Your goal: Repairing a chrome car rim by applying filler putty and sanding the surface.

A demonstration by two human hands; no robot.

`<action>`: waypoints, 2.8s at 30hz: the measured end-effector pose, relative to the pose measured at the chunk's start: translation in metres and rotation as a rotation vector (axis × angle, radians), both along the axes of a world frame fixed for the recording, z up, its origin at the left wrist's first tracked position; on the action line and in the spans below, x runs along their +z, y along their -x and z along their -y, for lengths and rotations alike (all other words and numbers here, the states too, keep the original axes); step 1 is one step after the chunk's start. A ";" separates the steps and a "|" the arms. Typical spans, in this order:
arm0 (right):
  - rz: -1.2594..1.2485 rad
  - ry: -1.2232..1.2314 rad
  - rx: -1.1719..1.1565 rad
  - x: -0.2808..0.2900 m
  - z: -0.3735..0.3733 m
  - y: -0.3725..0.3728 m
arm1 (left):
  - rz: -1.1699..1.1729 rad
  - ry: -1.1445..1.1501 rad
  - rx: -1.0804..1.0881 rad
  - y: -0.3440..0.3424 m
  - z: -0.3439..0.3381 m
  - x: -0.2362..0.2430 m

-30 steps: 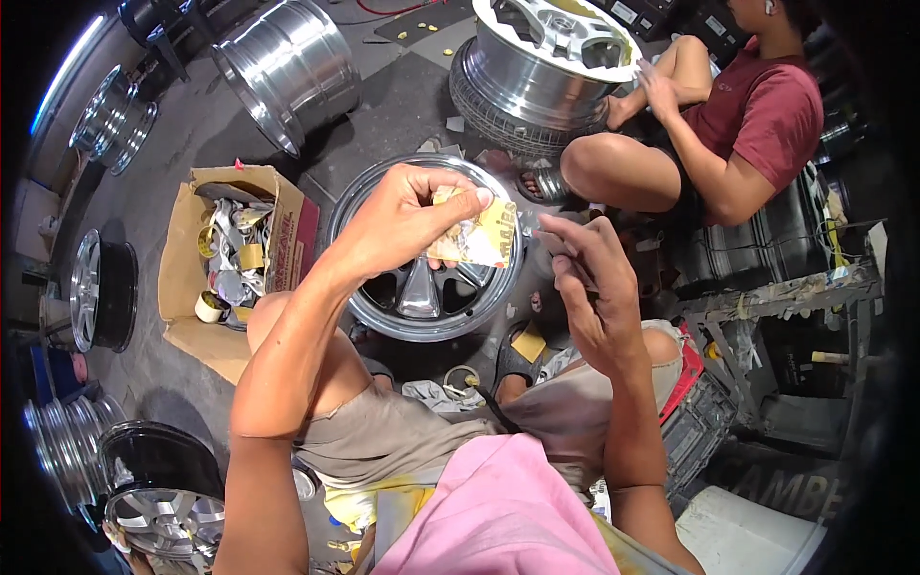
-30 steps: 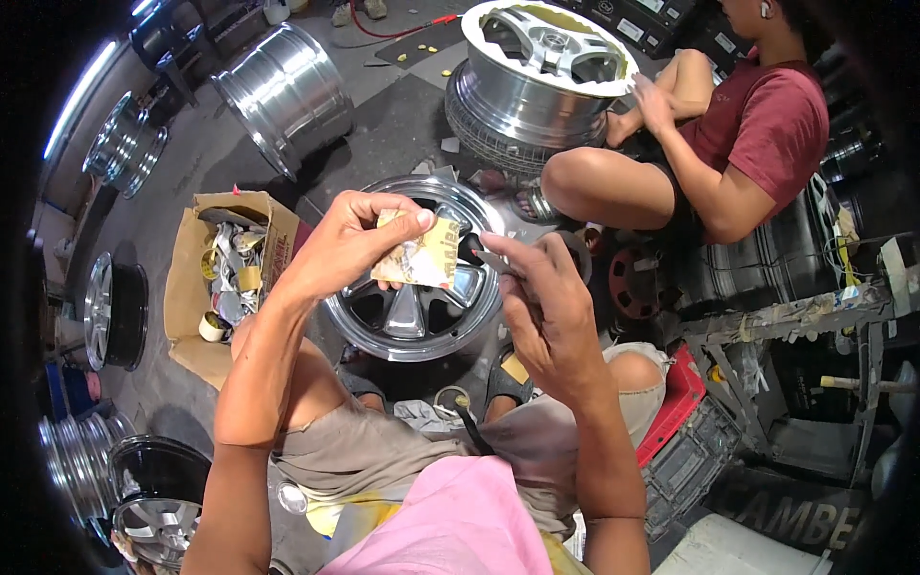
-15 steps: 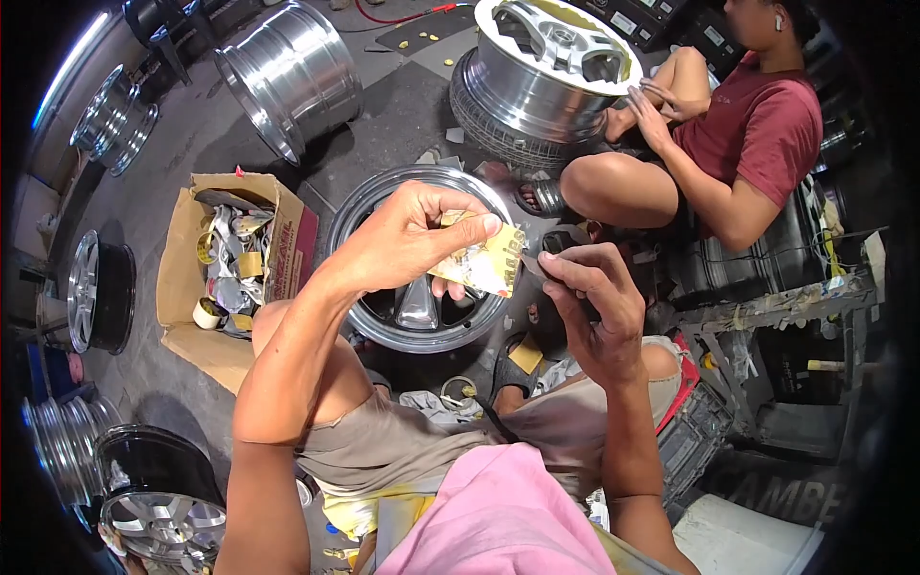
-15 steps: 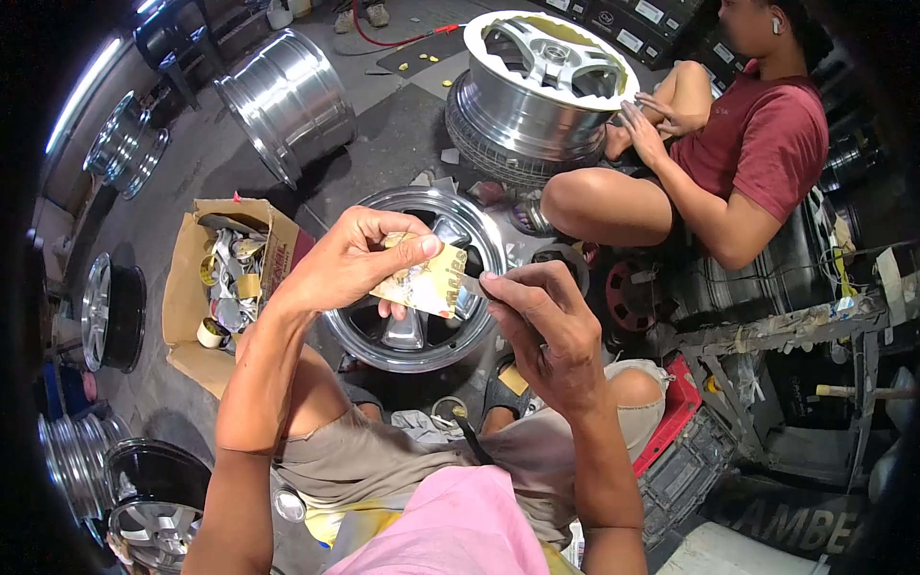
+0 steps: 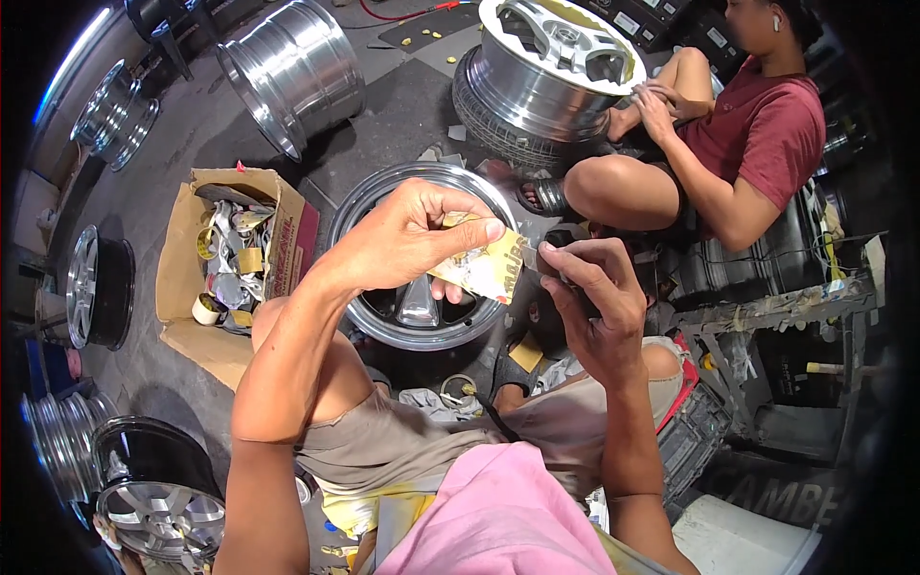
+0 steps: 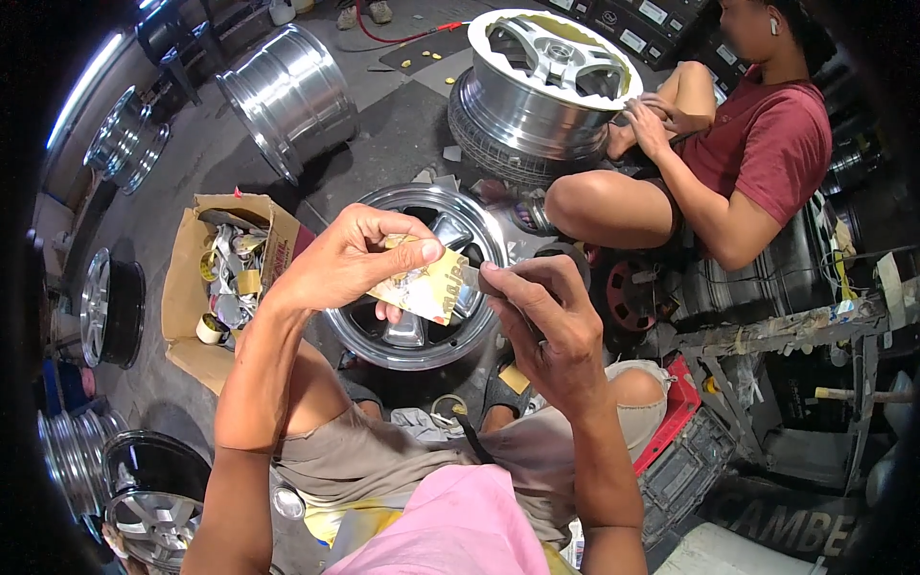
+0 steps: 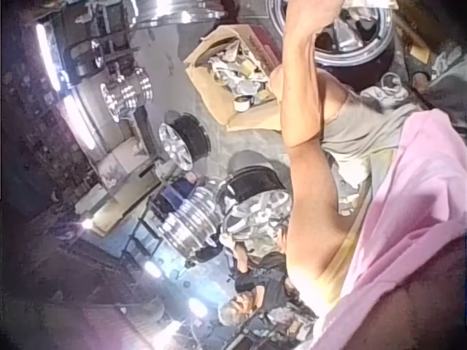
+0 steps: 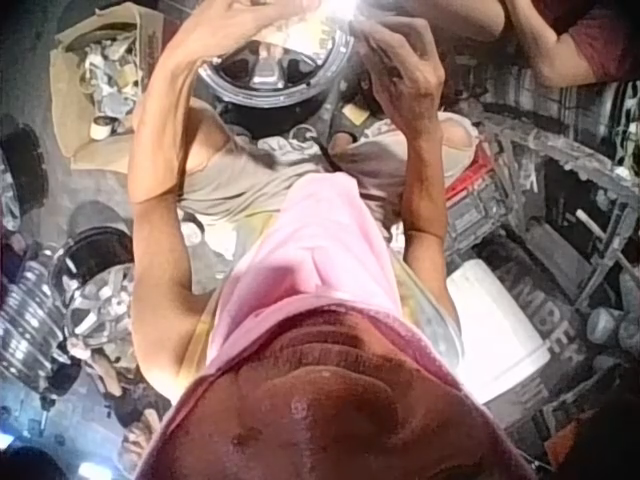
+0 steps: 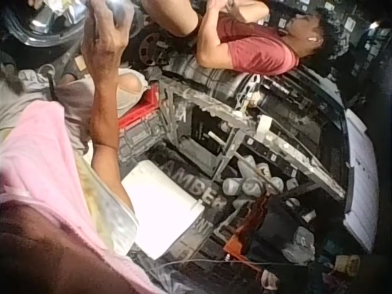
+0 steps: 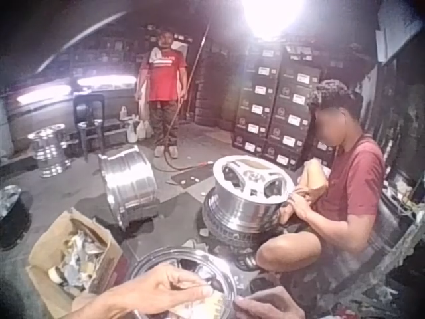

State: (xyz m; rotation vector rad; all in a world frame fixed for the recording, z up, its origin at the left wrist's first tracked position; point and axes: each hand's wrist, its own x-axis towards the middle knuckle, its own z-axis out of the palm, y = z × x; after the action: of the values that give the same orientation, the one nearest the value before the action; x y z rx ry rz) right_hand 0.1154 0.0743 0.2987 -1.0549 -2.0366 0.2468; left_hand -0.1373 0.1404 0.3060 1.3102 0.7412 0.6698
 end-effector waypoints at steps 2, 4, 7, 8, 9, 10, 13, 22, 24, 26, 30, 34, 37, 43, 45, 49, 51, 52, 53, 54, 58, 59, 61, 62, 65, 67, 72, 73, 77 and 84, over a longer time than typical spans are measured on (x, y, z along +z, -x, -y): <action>-0.016 0.032 0.000 -0.001 0.002 -0.001 | -0.004 0.001 0.003 0.000 0.000 0.000; -0.030 0.068 0.001 -0.003 0.002 -0.001 | -0.006 0.008 0.006 0.001 -0.001 -0.001; -0.028 0.068 0.010 -0.004 0.001 -0.002 | 0.004 0.008 0.008 0.001 -0.001 -0.001; -0.031 0.085 0.011 -0.004 0.001 -0.003 | 0.001 0.006 0.008 0.001 -0.001 -0.002; -0.034 0.101 0.012 -0.003 0.002 -0.003 | -0.003 0.003 0.008 0.001 -0.001 -0.002; -0.033 0.102 0.012 -0.003 0.002 -0.004 | -0.002 0.003 0.008 0.001 -0.002 -0.002; -0.058 0.085 -0.009 -0.003 0.002 -0.002 | -0.017 -0.039 0.040 0.000 -0.004 -0.005; -0.018 0.077 0.012 -0.002 0.003 0.009 | -0.133 -0.144 0.093 -0.007 -0.004 -0.010; -0.008 0.067 0.007 -0.004 0.003 0.012 | -0.168 -0.185 0.106 -0.008 -0.004 -0.009; 0.016 0.044 0.007 -0.006 0.002 0.013 | -0.179 -0.198 0.121 -0.010 -0.002 -0.009; 0.062 0.014 -0.010 -0.009 0.003 0.018 | -0.215 -0.288 0.145 -0.011 -0.001 -0.009; 0.064 -0.005 -0.041 -0.010 0.003 0.020 | -0.226 -0.297 0.152 -0.014 -0.001 -0.009; 0.063 0.012 -0.038 -0.013 0.003 0.021 | -0.237 -0.294 0.142 -0.015 -0.003 -0.010; -0.048 0.203 -0.008 -0.004 0.008 0.019 | -0.265 -0.302 0.170 -0.017 -0.004 -0.012; -0.271 0.425 -0.052 -0.005 0.007 0.012 | -0.250 -0.255 0.186 -0.017 -0.005 -0.015; -0.463 0.532 -0.040 -0.008 0.008 0.003 | -0.146 -0.127 0.173 -0.015 -0.002 -0.013; -0.398 0.426 -0.025 -0.008 0.007 -0.005 | -0.119 -0.115 0.148 -0.013 -0.003 -0.012; -0.334 0.325 -0.007 -0.008 0.006 -0.009 | -0.093 -0.098 0.126 -0.012 -0.003 -0.012; -0.333 0.322 -0.006 -0.007 0.006 -0.011 | -0.092 -0.101 0.126 -0.011 -0.003 -0.010; -0.291 0.259 -0.007 -0.005 0.007 -0.013 | -0.076 -0.083 0.103 -0.011 -0.003 -0.006; -0.153 0.145 0.033 0.000 0.008 -0.011 | -0.037 -0.027 0.075 -0.010 0.000 0.000; -0.152 0.146 0.032 0.000 0.009 -0.011 | -0.037 -0.025 0.074 -0.011 0.000 0.000; -0.127 0.144 0.030 -0.001 0.009 -0.010 | -0.026 -0.008 0.065 -0.011 -0.001 0.001; -0.127 0.145 0.031 -0.002 0.009 -0.009 | -0.026 -0.007 0.066 -0.011 -0.001 0.000; -0.124 0.088 0.039 -0.004 0.006 -0.008 | -0.008 0.003 0.060 -0.011 -0.004 -0.004; -0.098 0.094 0.036 -0.004 0.006 -0.009 | -0.048 0.000 0.083 -0.010 -0.005 -0.005; -0.072 0.146 0.016 0.000 0.009 -0.010 | -0.088 -0.054 0.089 -0.008 -0.005 -0.005; -0.063 0.133 0.002 0.000 0.009 -0.010 | -0.098 -0.086 0.086 -0.009 -0.005 -0.005; -0.060 0.089 0.016 -0.003 0.006 -0.006 | -0.115 -0.156 0.096 -0.011 -0.003 -0.006; -0.047 0.126 0.016 -0.005 0.005 -0.005 | -0.137 -0.187 0.096 -0.011 -0.003 -0.005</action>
State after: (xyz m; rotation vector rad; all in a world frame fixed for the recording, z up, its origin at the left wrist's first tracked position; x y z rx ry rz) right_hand 0.1209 0.0690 0.2941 -1.0993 -2.0093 0.4094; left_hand -0.1262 0.1437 0.3009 1.5106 0.8729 0.7454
